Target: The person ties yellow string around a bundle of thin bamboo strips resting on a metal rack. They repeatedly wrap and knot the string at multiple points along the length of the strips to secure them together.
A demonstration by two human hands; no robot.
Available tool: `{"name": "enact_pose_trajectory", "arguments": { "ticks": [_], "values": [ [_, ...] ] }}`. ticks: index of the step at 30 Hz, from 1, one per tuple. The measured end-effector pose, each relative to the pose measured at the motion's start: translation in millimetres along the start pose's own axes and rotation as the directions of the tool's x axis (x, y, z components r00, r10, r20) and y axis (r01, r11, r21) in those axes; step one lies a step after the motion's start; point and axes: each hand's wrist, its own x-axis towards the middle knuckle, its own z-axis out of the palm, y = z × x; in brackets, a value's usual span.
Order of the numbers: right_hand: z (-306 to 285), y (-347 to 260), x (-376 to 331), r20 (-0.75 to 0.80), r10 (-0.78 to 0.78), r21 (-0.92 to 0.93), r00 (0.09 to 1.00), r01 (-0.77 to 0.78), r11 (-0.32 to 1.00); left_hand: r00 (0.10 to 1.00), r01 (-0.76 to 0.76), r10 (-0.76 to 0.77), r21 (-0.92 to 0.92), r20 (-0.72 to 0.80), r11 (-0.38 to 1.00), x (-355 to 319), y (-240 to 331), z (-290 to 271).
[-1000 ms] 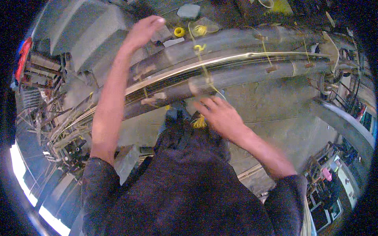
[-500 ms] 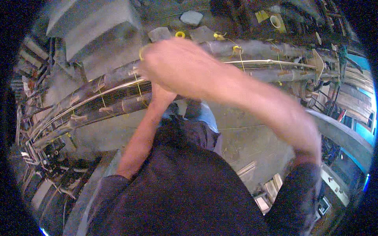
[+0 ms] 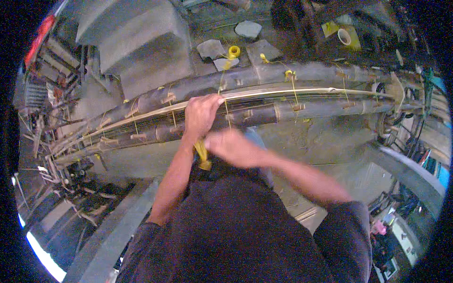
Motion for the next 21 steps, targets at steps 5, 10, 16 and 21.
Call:
{"name": "enact_pose_trajectory", "arguments": {
  "ticks": [5, 10, 16, 21],
  "values": [
    [59, 77, 23, 0.102, -0.014, -0.399, 0.995, 0.054, 0.915, 0.948, 0.318, -0.226, -0.675, 0.224, 0.665, 51, 22, -33],
    [48, 66, -4, 0.18, 0.095, -0.592, 0.979, 0.031, 0.805, 0.787, 0.611, -0.412, -0.673, 0.459, 0.417, 131, -50, 29],
    [69, 6, -15, -0.164, -0.078, -0.451, 0.983, -0.004, 0.892, 0.944, 0.149, -0.069, -0.231, 0.323, 0.961, 142, -108, -30],
    [172, 72, 56, -0.197, 0.656, 0.495, 0.729, -0.503, 0.708, 0.991, 0.087, -0.067, -0.185, 0.116, 0.979, 77, -143, -126]
  ]
}}
